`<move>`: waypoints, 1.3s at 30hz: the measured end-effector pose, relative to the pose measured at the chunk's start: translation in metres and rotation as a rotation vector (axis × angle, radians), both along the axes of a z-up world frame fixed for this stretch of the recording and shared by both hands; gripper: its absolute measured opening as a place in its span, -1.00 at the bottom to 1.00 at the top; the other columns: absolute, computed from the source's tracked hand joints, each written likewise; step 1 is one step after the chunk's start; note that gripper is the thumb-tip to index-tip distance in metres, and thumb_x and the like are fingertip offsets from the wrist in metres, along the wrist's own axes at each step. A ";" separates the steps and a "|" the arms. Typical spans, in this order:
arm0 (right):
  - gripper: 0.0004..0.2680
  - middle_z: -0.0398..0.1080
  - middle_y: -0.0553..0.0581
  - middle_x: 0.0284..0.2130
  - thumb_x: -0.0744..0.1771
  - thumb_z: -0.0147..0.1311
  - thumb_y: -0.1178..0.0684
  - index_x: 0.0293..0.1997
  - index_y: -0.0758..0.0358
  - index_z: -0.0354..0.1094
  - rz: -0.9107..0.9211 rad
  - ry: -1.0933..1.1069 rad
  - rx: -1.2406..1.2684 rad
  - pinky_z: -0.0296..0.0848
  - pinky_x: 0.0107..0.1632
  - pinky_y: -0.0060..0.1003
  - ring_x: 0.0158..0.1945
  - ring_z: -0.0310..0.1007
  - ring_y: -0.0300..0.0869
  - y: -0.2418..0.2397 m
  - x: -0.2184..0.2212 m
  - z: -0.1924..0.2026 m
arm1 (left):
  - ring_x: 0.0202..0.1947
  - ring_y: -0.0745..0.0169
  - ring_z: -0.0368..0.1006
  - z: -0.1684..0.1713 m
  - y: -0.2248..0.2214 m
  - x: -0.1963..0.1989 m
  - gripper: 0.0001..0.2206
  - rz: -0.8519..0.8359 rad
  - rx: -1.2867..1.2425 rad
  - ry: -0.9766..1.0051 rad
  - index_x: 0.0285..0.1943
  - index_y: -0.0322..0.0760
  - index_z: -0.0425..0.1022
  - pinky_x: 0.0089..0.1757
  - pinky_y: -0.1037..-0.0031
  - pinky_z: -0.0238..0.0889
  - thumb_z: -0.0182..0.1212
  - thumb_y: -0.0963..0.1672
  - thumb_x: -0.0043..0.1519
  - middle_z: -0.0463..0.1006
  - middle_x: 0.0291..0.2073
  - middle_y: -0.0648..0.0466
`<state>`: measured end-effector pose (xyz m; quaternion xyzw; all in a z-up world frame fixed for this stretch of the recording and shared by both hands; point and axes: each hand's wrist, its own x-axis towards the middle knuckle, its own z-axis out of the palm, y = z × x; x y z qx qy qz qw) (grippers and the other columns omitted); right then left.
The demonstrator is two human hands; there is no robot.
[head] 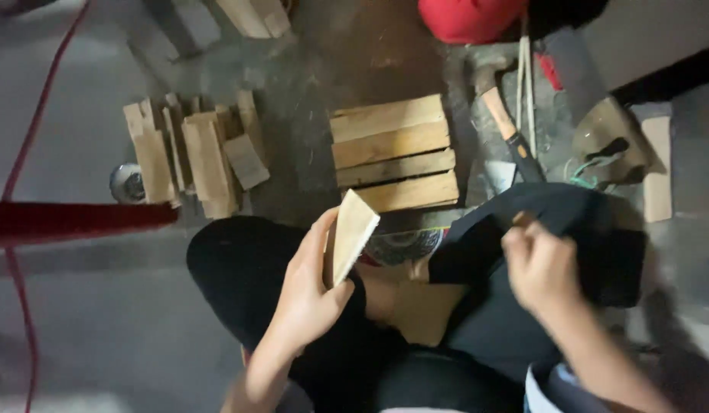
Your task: A person sits on the floor and uses a large sickle to whittle and shave a small piece of wood, surrounded by other wood scraps and tools.
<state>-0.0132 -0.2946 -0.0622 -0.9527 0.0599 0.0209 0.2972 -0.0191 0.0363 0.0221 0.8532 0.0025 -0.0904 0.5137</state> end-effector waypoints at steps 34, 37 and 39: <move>-0.63 0.48 0.25 -0.58 0.34 0.00 -0.41 -0.22 0.13 0.35 0.008 0.305 -0.319 0.49 -0.35 0.03 -0.48 0.54 0.20 0.043 0.058 -0.041 | 0.00 -0.18 0.47 -0.121 0.016 0.014 -0.26 0.384 -1.419 0.702 0.46 -0.49 0.18 -0.01 0.09 0.38 -0.36 0.18 0.37 0.44 0.23 -0.35; -0.57 0.52 0.37 -0.49 0.36 -0.09 -0.46 -0.02 0.13 0.32 -0.133 0.256 -0.409 0.51 -0.31 0.13 -0.42 0.56 0.31 -0.004 0.079 -0.023 | 0.21 -0.33 0.33 -0.129 0.013 0.010 -0.26 0.405 -1.417 0.725 0.52 -0.44 0.11 0.12 -0.02 0.25 -0.32 0.17 0.33 0.32 0.35 -0.39; -0.57 0.52 0.36 -0.46 0.43 -0.13 -0.40 0.15 0.20 0.28 -0.254 0.092 -0.423 0.50 -0.25 0.17 -0.43 0.56 0.28 -0.042 0.099 -0.021 | 0.06 -0.22 0.41 -0.121 0.008 0.012 -0.33 0.519 -1.275 0.686 0.54 -0.32 0.16 0.07 0.00 0.28 -0.34 0.14 0.35 0.44 0.22 -0.32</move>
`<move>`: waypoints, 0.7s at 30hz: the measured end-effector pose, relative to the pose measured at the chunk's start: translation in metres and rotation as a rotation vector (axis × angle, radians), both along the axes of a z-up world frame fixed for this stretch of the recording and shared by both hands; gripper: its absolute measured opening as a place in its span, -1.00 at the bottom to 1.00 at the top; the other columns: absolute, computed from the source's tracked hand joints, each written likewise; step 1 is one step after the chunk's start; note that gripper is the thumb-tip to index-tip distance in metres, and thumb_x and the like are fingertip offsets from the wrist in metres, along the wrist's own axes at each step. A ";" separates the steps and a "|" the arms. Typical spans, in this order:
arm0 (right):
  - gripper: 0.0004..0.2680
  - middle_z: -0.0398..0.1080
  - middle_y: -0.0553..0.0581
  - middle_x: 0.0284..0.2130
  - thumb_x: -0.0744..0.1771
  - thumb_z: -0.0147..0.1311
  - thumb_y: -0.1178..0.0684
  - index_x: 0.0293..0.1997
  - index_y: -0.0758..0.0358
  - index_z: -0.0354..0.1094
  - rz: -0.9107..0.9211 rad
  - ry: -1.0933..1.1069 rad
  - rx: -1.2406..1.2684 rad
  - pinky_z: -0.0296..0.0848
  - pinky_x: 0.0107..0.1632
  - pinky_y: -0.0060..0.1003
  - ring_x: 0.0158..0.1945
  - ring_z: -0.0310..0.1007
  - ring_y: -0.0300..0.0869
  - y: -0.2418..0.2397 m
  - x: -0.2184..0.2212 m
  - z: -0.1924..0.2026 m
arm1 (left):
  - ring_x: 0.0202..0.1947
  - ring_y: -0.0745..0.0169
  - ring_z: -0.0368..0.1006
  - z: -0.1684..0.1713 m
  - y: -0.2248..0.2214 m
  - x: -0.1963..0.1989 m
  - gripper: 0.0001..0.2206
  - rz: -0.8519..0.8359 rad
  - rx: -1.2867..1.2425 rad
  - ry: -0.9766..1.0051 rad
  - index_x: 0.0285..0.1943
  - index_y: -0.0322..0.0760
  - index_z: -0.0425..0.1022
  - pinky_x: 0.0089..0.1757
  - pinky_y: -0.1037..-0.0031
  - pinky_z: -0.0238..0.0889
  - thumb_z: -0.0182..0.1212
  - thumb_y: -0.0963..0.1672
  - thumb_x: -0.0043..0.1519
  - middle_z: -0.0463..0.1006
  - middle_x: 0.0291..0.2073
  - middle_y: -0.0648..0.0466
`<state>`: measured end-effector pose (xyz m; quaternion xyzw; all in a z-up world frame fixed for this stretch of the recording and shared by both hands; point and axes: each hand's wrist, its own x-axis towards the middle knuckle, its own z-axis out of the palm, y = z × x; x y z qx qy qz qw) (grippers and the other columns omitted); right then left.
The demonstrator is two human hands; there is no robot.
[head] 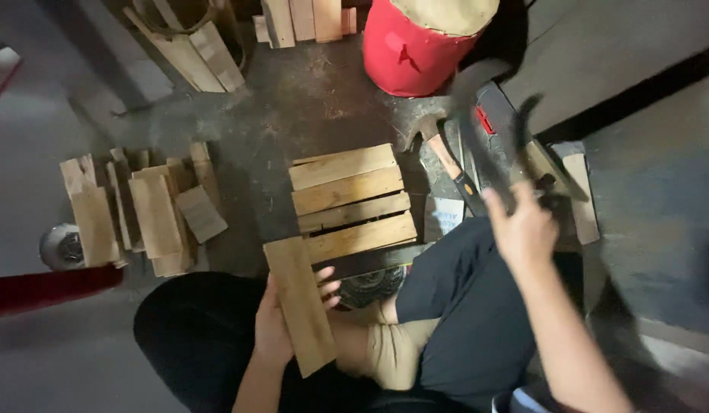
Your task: A person sits on the floor and uses a large sickle to whittle and shave a small piece of wood, surrounded by other wood scraps and tools.
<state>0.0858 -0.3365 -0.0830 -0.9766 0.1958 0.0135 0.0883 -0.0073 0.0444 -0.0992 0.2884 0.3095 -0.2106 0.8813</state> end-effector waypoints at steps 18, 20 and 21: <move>-0.72 0.42 0.46 -0.21 0.41 0.11 0.08 0.25 0.19 0.18 0.248 -0.189 -0.286 0.47 -0.29 0.25 -0.29 0.51 0.35 -0.096 0.197 -0.165 | 0.09 -0.21 0.42 -0.055 -0.003 0.011 -0.37 0.103 -0.125 -0.141 0.44 -0.55 0.14 0.07 0.06 0.31 -0.25 0.07 0.37 0.38 0.29 -0.32; -0.69 0.40 0.46 -0.16 0.41 0.12 0.10 0.31 0.17 0.20 0.264 -0.211 -0.247 0.47 -0.28 0.23 -0.27 0.50 0.34 -0.092 0.193 -0.172 | 0.05 -0.20 0.44 -0.054 -0.004 0.012 -0.36 0.105 -0.083 -0.107 0.44 -0.54 0.16 0.04 0.06 0.34 -0.30 0.08 0.38 0.42 0.22 -0.31; -0.66 0.38 0.45 -0.12 0.40 0.13 0.12 0.36 0.15 0.21 0.266 -0.241 -0.221 0.46 -0.27 0.20 -0.26 0.49 0.33 -0.091 0.195 -0.174 | 0.00 -0.19 0.47 -0.054 -0.006 0.016 -0.34 0.094 -0.053 -0.083 0.45 -0.53 0.17 0.02 0.06 0.36 -0.34 0.10 0.39 0.46 0.15 -0.30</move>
